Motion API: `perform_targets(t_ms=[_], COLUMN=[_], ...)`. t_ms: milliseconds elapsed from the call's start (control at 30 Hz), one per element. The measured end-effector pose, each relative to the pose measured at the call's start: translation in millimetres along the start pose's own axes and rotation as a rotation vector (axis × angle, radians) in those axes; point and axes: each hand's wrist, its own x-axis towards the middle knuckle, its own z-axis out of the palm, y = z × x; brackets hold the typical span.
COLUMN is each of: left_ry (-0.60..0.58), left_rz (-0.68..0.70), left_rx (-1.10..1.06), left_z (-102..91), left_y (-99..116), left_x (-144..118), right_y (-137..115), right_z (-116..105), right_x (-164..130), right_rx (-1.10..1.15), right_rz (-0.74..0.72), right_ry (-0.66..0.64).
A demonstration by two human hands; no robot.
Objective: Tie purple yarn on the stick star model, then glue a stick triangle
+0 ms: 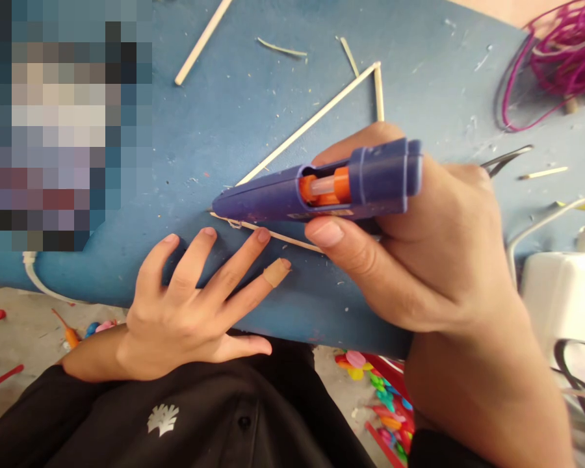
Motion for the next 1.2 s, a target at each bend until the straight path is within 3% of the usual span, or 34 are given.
perform_targets(t_ms=[567,967,1200], left_ry=[-0.023,0.022,0.038], left_rz=[0.004,-0.022,-0.019], left_rx=[-0.025,-0.007,-0.007], left_z=[1.6,3.6,4.8], left_y=[-0.6,2.2,1.4], left_x=[-4.7,-1.6,-3.5], right_y=[3.2,0.0,0.7], right_z=[-0.7,3.8,0.4], right_x=[-6.1,2.4,0.9], right_rx=[0.018,-0.024,-0.026], right_rz=[0.127,-0.085,-0.038], right_ry=[0.017,0.019,0.019])
